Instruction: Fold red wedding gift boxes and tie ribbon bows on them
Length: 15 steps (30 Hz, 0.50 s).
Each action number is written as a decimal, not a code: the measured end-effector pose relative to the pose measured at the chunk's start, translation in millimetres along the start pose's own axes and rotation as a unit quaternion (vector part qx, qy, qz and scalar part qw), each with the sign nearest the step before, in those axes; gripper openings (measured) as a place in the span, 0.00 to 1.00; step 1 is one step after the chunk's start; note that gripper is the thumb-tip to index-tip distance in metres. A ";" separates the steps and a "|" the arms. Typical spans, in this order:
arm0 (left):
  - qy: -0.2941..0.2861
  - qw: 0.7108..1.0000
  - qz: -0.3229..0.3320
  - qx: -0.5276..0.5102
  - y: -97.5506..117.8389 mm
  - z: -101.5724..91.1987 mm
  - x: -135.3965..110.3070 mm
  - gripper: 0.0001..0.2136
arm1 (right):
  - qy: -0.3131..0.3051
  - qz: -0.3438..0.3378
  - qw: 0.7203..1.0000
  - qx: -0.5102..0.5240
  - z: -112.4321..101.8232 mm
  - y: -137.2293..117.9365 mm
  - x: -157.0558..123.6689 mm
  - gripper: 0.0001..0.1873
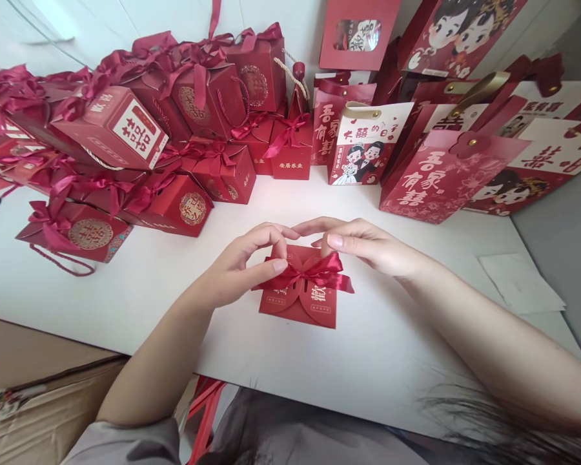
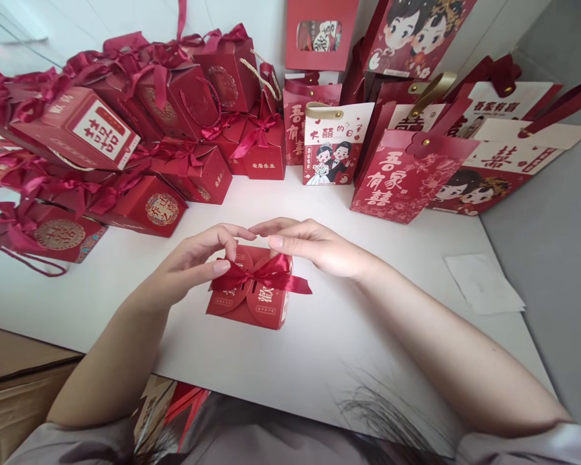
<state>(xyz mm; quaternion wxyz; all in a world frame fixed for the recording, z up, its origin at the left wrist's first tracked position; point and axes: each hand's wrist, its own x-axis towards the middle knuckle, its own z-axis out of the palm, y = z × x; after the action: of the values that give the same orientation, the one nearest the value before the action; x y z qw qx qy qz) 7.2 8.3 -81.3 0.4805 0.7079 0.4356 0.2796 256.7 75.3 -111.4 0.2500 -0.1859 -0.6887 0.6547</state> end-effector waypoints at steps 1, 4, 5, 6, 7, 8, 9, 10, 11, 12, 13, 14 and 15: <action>-0.001 1.000 0.008 0.014 -0.1 -1.3 0.4 0.08 | -0.002 0.003 1.000 -0.001 0.0 -0.3 -0.1 0.22; 0.001 0.998 0.019 0.062 -0.6 -1.5 1.8 0.08 | 0.002 0.007 1.000 -0.003 0.9 -0.4 0.1 0.19; 0.008 0.997 0.018 0.070 -1.5 -1.2 2.3 0.10 | 0.012 0.008 1.000 0.000 1.5 0.2 0.4 0.19; 0.018 0.997 0.016 0.068 -2.7 -1.3 2.7 0.11 | 0.025 0.008 1.000 0.008 2.3 1.4 0.7 0.18; 0.028 0.998 0.017 0.053 -4.4 -2.2 2.9 0.12 | 0.041 0.008 0.999 0.021 3.1 3.5 1.0 0.18; 0.032 0.999 0.022 0.032 -6.3 -3.9 2.9 0.10 | 0.058 0.005 0.997 0.041 3.9 6.7 1.5 0.17; 0.028 0.999 0.031 0.015 -8.3 -6.6 2.6 0.09 | 0.076 0.000 0.995 0.062 4.5 11.1 2.2 0.16; 0.012 0.999 0.042 0.009 -10.3 -10.2 1.9 0.14 | 0.095 -0.006 0.992 0.080 5.0 17.0 3.1 0.15; -0.017 0.999 0.049 0.015 -12.3 -14.2 0.9 0.26 | 0.116 -0.013 0.989 0.093 5.1 24.1 4.2 0.15; -0.054 0.997 0.048 0.032 -14.3 -18.1 -0.4 0.40 | 0.136 -0.017 0.986 0.099 4.9 32.2 5.7 0.16; -0.090 0.994 0.038 0.054 -16.4 -21.6 -1.6 0.52 | 0.157 -0.016 0.983 0.097 4.3 40.8 7.5 0.16; -0.118 0.990 0.022 0.075 -18.8 -24.0 -2.6 0.58 | 0.175 -0.010 0.980 0.099 3.5 49.4 9.4 0.17; -0.136 0.987 0.004 0.089 -21.7 -25.0 -2.9 0.61 | 0.192 0.000 0.975 0.114 2.6 57.3 11.3 0.19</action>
<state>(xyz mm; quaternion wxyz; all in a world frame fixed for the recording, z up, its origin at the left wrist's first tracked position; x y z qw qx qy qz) -22.1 20.2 -91.7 0.4692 0.7811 0.3864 0.1432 242.1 84.0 -167.2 0.3971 -0.2784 -0.5489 0.6808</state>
